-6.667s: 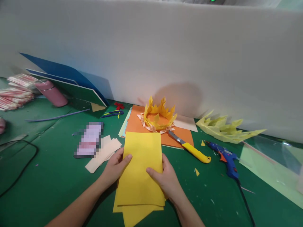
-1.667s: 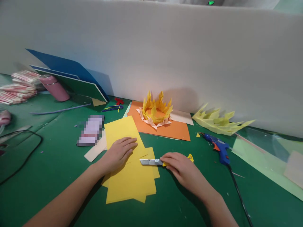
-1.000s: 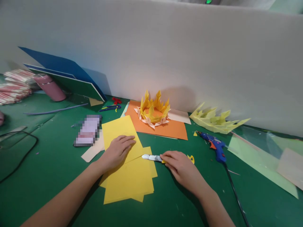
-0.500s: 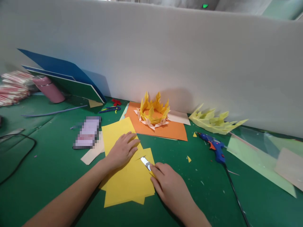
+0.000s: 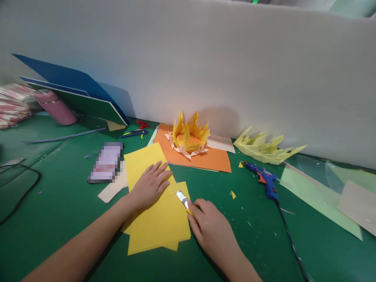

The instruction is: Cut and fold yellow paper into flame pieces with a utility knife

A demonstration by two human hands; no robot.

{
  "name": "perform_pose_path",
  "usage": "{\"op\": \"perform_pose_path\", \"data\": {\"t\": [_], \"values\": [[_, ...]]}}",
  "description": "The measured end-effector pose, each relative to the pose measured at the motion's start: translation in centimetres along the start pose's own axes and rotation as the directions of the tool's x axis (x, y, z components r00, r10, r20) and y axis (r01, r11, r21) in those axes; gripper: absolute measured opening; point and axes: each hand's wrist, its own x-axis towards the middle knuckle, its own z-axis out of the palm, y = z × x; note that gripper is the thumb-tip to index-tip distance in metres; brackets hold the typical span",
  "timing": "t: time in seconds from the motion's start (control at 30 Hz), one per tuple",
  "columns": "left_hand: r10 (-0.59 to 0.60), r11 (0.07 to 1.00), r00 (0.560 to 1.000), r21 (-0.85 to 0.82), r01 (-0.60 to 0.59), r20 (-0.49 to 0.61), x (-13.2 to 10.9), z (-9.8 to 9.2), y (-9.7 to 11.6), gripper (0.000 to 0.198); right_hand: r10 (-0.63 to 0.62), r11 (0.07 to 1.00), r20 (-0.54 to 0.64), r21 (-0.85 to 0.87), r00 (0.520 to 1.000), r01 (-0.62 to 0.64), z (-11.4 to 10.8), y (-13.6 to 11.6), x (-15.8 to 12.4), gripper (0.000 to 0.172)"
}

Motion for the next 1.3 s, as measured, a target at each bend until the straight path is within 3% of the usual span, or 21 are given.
{"op": "perform_pose_path", "data": {"t": [0.43, 0.9, 1.07, 1.2, 1.3], "values": [[-0.015, 1.000, 1.000, -0.006, 0.015, 0.027, -0.3, -0.3, 0.3, 0.038, -0.070, 0.998, 0.014, -0.002, 0.997, 0.070, 0.2, 1.3, 0.6, 0.031], [-0.030, 0.999, 0.998, -0.035, 0.031, 0.046, -0.4, 0.2, 0.0, 0.050, -0.136, 0.991, 0.016, 0.005, 0.991, 0.136, 0.8, 2.6, 4.2, 0.029], [-0.032, 0.998, 0.998, -0.055, 0.035, 0.057, -0.5, -1.1, 0.5, 0.045, -0.154, 0.988, 0.021, -0.011, 0.988, 0.154, 0.4, 3.0, 4.8, 0.030], [0.017, 0.987, 1.000, -0.161, -0.018, -0.004, -0.6, -2.7, 0.9, 0.038, -0.199, 0.978, 0.061, 0.082, 0.978, 0.194, -1.0, 3.0, 4.0, 0.031], [-0.059, 0.974, 0.997, -0.224, 0.048, -0.044, -0.4, -2.9, 0.4, 0.033, -0.200, 0.975, 0.098, 0.115, 0.975, 0.188, -1.7, 2.7, 3.2, 0.030]]}}
